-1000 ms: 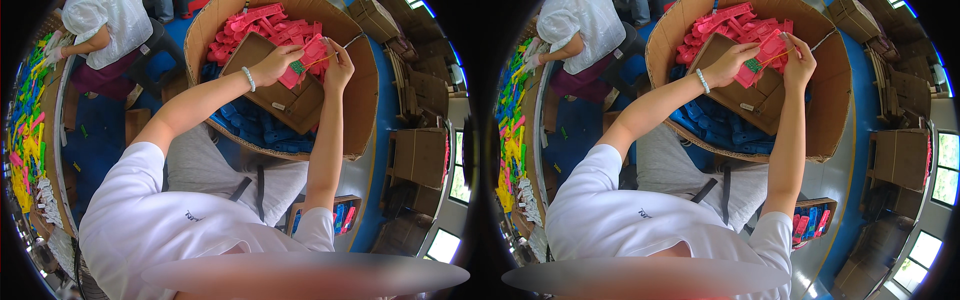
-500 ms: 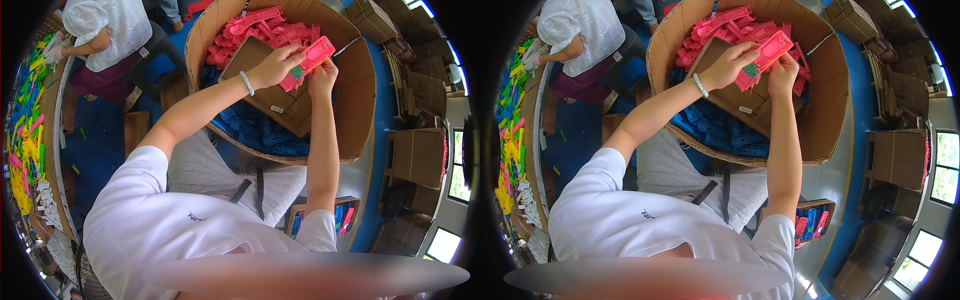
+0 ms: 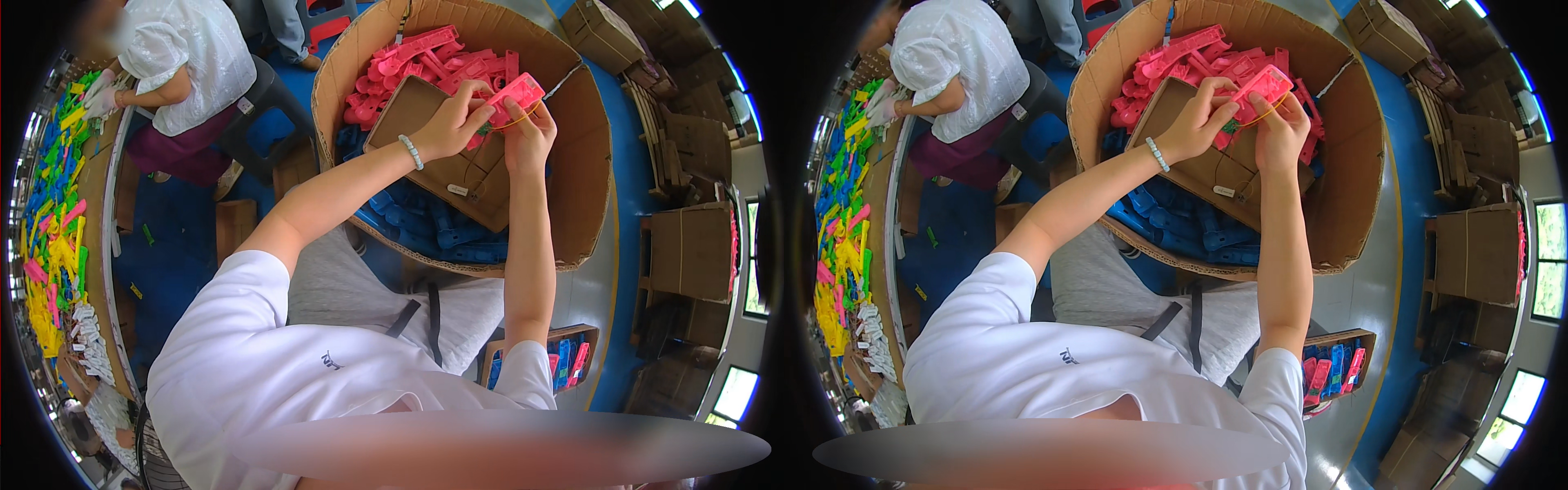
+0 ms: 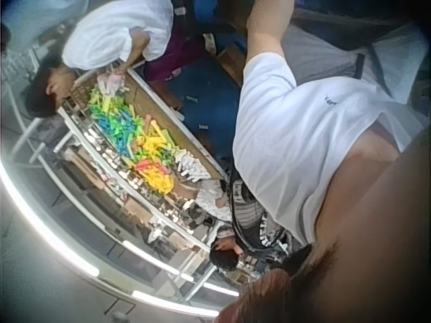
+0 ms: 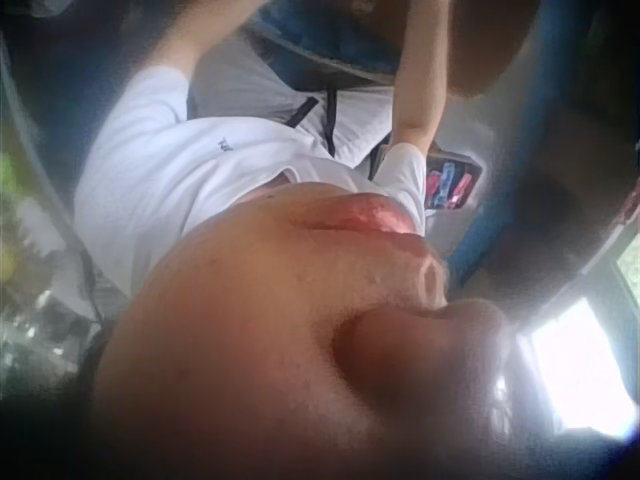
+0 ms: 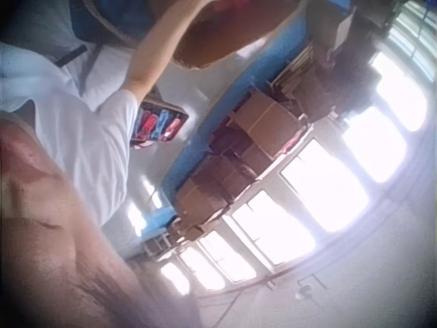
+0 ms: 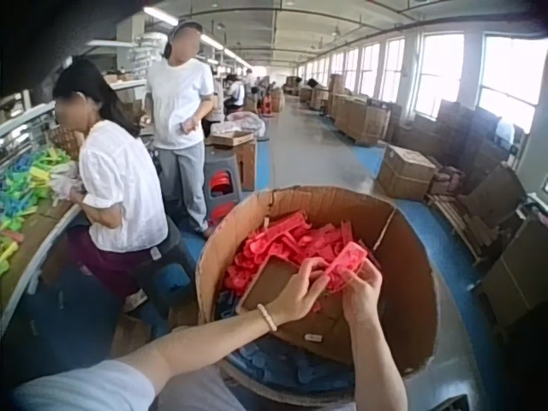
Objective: The person assembles small battery-operated toy components by hand, inserting circuit boards into plastic housings.
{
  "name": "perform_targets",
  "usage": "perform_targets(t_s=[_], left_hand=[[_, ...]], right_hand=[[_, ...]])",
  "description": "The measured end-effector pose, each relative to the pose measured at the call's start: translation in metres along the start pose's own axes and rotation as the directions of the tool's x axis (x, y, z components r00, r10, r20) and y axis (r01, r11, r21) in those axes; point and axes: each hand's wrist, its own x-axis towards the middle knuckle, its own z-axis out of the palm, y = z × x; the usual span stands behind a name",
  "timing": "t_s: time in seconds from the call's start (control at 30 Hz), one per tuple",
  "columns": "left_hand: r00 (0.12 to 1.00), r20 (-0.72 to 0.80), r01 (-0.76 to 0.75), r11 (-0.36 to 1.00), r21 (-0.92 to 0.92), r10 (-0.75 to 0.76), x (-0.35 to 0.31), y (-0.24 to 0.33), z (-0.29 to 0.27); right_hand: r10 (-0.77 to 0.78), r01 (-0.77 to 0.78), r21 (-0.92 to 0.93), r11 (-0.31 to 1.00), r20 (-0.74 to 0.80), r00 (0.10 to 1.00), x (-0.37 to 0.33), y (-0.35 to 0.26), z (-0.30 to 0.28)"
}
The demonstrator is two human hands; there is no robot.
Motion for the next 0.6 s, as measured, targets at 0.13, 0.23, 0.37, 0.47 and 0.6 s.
perform_targets(t_s=[0.13, 0.23, 0.37, 0.47, 0.6], left_hand=[[0.975, -0.06, -0.197, 0.957, 0.214, 0.214, 0.002, -0.01, 0.007], [0.955, -0.074, -0.224, 0.864, 0.451, 0.286, 0.006, -0.002, 0.01], [0.927, -0.019, -0.338, 0.854, 0.397, 0.375, 0.003, -0.001, 0.007], [0.976, 0.114, -0.183, 0.982, -0.05, 0.188, 0.007, 0.005, 0.024], [0.909, 0.286, -0.272, 0.952, -0.143, 0.303, -0.003, 0.054, 0.063]], right_hand=[[0.06, -0.05, -0.121, 0.991, 0.085, 0.995, -0.004, -0.009, 0.003], [0.023, -0.021, -0.422, 0.906, 0.0, 1.0, 0.001, -0.007, -0.006], [-0.158, 0.168, -0.334, 0.928, 0.056, 0.986, -0.003, -0.003, 0.008], [-0.223, 0.22, -0.338, 0.915, 0.03, 0.974, -0.031, -0.048, 0.006], [-0.373, 0.335, -0.475, 0.814, 0.015, 0.928, -0.093, -0.111, 0.004]])
